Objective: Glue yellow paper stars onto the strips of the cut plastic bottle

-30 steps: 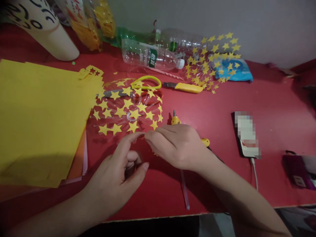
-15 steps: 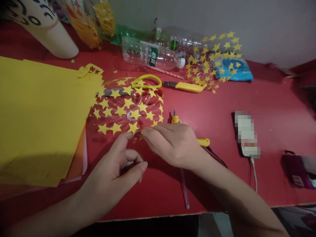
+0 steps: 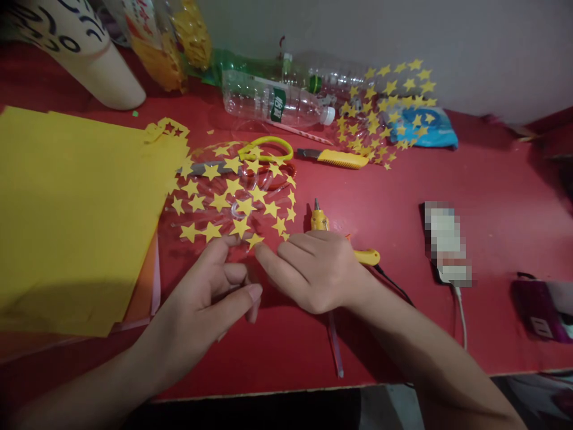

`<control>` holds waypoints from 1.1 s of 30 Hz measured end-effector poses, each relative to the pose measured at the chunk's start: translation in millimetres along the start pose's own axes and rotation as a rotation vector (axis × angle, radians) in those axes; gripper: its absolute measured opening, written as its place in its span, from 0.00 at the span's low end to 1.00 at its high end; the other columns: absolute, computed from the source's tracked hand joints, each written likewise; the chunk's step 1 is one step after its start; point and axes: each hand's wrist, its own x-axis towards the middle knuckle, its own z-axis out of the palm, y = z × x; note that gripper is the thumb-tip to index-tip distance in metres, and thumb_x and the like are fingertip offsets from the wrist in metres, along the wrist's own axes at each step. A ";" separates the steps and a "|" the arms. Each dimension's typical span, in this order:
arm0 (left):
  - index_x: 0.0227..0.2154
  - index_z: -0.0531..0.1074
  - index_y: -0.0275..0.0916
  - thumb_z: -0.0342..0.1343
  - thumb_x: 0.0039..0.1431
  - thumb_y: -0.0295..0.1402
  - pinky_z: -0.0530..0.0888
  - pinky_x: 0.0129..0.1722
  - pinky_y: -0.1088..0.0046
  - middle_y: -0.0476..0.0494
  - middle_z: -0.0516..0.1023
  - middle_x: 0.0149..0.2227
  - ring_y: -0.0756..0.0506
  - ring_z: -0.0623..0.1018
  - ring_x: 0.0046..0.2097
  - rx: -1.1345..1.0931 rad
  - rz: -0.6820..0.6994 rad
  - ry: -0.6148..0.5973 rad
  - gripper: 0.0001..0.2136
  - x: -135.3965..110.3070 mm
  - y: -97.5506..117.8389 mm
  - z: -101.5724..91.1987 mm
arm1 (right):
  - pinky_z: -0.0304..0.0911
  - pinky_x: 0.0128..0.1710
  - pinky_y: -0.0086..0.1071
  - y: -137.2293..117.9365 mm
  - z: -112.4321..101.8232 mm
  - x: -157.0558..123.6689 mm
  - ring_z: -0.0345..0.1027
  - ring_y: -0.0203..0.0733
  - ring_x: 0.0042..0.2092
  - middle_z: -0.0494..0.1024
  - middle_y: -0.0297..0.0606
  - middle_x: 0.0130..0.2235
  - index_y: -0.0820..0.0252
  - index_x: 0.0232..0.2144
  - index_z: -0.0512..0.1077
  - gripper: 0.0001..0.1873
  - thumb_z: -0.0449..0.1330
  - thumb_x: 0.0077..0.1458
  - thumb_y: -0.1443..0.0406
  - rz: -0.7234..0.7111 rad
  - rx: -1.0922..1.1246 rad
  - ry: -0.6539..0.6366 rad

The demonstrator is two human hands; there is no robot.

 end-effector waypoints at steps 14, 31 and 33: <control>0.55 0.52 0.36 0.47 0.53 0.31 0.63 0.23 0.76 0.56 0.67 0.22 0.52 0.67 0.22 0.425 0.164 0.185 0.25 2.9 -13.5 -0.1 | 0.55 0.20 0.29 4.7 -18.1 6.3 0.57 0.33 0.20 0.67 0.30 0.17 0.62 0.35 0.71 0.06 0.56 0.53 0.72 0.133 -0.060 0.049; 0.48 0.68 0.34 0.44 0.60 0.33 0.60 0.22 0.74 0.47 0.77 0.25 0.49 0.74 0.25 1.295 0.524 0.506 0.16 -2.8 -12.8 -5.2 | 0.61 0.33 0.36 8.1 -46.6 -50.8 0.70 0.47 0.39 0.76 0.46 0.41 0.64 0.44 0.69 0.15 0.51 0.54 0.67 0.564 -0.245 -0.513; 0.44 0.70 0.35 0.45 0.60 0.34 0.59 0.21 0.74 0.47 0.76 0.24 0.50 0.73 0.24 1.312 0.563 0.561 0.14 -4.7 -12.9 -6.4 | 0.61 0.38 0.39 5.4 -41.1 -60.9 0.68 0.49 0.42 0.74 0.49 0.44 0.66 0.46 0.67 0.19 0.51 0.51 0.69 0.605 -0.221 -0.611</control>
